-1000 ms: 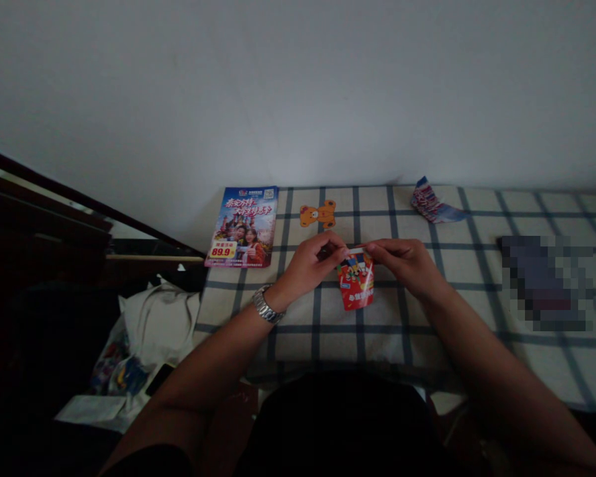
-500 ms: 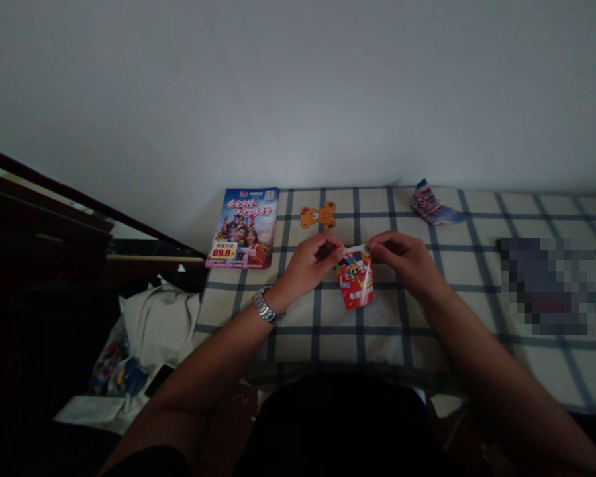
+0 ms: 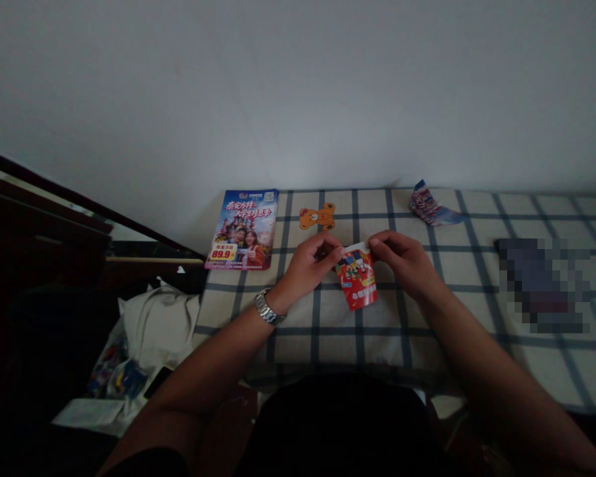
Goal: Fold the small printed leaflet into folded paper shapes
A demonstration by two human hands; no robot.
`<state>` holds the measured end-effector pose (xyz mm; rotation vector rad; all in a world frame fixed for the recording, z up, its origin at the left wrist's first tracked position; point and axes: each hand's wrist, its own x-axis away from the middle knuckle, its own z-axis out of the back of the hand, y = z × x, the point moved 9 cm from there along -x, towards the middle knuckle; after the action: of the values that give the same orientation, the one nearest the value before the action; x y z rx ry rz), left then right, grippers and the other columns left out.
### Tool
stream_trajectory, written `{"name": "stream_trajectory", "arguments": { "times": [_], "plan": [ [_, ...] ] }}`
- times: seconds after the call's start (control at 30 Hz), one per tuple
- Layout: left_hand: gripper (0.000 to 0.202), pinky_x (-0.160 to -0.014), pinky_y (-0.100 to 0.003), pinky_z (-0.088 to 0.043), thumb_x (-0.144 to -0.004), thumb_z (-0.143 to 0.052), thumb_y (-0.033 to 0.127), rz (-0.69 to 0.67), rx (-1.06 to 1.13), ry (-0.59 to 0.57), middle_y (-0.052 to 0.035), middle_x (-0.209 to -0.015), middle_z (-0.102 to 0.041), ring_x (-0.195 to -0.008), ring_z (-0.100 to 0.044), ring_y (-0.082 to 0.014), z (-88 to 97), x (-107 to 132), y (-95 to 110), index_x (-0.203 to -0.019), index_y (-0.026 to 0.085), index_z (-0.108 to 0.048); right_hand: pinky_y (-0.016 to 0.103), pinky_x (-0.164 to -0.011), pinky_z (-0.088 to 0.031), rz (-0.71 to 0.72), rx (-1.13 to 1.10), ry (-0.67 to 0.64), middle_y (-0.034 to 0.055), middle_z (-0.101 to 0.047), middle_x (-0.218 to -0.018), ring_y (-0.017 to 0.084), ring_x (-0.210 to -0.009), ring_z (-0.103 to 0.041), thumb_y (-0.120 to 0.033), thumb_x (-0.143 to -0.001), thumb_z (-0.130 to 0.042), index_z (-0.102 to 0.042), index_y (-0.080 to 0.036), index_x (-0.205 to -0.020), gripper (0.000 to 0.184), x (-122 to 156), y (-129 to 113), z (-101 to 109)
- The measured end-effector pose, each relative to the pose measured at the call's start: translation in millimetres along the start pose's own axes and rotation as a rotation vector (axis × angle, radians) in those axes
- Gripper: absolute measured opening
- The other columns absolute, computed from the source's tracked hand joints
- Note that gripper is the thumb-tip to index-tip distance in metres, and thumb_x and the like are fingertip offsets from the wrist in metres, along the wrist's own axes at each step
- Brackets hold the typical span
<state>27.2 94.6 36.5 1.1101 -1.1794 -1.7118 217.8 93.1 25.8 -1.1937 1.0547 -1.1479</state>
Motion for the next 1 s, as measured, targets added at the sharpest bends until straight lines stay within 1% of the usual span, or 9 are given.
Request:
{"name": "stream_trajectory", "arguments": {
  "times": [0.13, 0.27, 0.4, 0.6, 0.7, 0.8, 0.9, 1.0],
  "plan": [
    [0.034, -0.068, -0.023, -0.049, -0.101, -0.068, 0.052, -0.017, -0.017, 0.013, -0.0005, -0.083, -0.065, -0.074, -0.060, -0.0125, 2.7, -1, 1, -0.093, 0.019, -0.065, 0.031, -0.076, -0.059, -0.028, -0.010, -0.057, 0.0036, -0.080, -0.090, 0.019, -0.081, -0.072, -0.054, -0.088, -0.081, -0.080, -0.023, -0.096, 0.032, 2, 5, -6],
    [0.037, -0.068, -0.024, -0.050, -0.101, -0.067, 0.055, -0.005, -0.030, 0.003, -0.0011, -0.083, -0.066, -0.074, -0.062, -0.0135, 1.0, 0, -1, -0.093, 0.019, -0.065, 0.034, -0.077, -0.062, -0.061, 0.014, -0.030, 0.0058, -0.083, -0.091, 0.022, -0.081, -0.075, -0.056, -0.085, -0.083, -0.081, -0.022, -0.094, 0.036, 2, 10, -3],
    [0.037, -0.066, -0.024, -0.049, -0.101, -0.067, 0.056, 0.012, -0.019, -0.009, -0.0007, -0.082, -0.066, -0.072, -0.061, -0.0132, -1.0, 0, -5, -0.093, 0.020, -0.064, 0.035, -0.075, -0.062, -0.057, 0.066, -0.033, 0.0075, -0.083, -0.090, 0.023, -0.080, -0.077, -0.058, -0.084, -0.082, -0.082, -0.020, -0.094, 0.039, 1, 8, -2],
    [0.036, -0.063, -0.023, -0.048, -0.098, -0.071, 0.054, 0.047, -0.001, -0.090, 0.0003, -0.080, -0.064, -0.071, -0.060, -0.0124, -3.0, -2, -11, -0.091, 0.020, -0.063, 0.031, -0.066, -0.058, -0.031, 0.152, -0.071, 0.0064, -0.082, -0.083, 0.021, -0.074, -0.074, -0.055, -0.088, -0.078, -0.082, -0.020, -0.090, 0.036, 4, 0, -6],
    [0.033, -0.066, -0.023, -0.049, -0.099, -0.069, 0.051, 0.014, -0.036, -0.139, -0.0007, -0.083, -0.066, -0.074, -0.061, -0.0126, -4.6, -4, -8, -0.091, 0.019, -0.064, 0.030, -0.065, -0.057, -0.021, 0.181, -0.098, 0.0054, -0.081, -0.081, 0.019, -0.072, -0.073, -0.054, -0.090, -0.076, -0.082, -0.020, -0.089, 0.035, 5, 0, -8],
    [0.030, -0.069, -0.024, -0.050, -0.101, -0.067, 0.049, 0.017, -0.052, -0.179, -0.0019, -0.085, -0.069, -0.076, -0.064, -0.0133, -8.6, -3, -5, -0.096, 0.019, -0.067, 0.029, -0.064, -0.055, -0.024, 0.196, -0.148, 0.0051, -0.081, -0.082, 0.018, -0.071, -0.071, -0.054, -0.091, -0.075, -0.083, -0.020, -0.088, 0.035, 6, 4, -12],
    [0.028, -0.068, -0.023, -0.050, -0.102, -0.067, 0.046, 0.025, -0.046, -0.189, -0.0014, -0.084, -0.070, -0.074, -0.064, -0.0128, -11.2, -1, -3, -0.096, 0.019, -0.068, 0.029, -0.064, -0.053, -0.044, 0.199, -0.188, 0.0050, -0.081, -0.083, 0.018, -0.071, -0.071, -0.055, -0.092, -0.074, -0.083, -0.020, -0.090, 0.037, 6, 11, -15],
    [0.028, -0.067, -0.023, -0.048, -0.102, -0.068, 0.045, 0.030, -0.048, -0.166, -0.0010, -0.083, -0.070, -0.073, -0.063, -0.0122, -10.1, -1, -4, -0.094, 0.018, -0.068, 0.029, -0.066, -0.053, -0.047, 0.190, -0.178, 0.0051, -0.081, -0.085, 0.018, -0.073, -0.070, -0.057, -0.093, -0.074, -0.083, -0.020, -0.093, 0.039, 5, 12, -15]
  ]
}}
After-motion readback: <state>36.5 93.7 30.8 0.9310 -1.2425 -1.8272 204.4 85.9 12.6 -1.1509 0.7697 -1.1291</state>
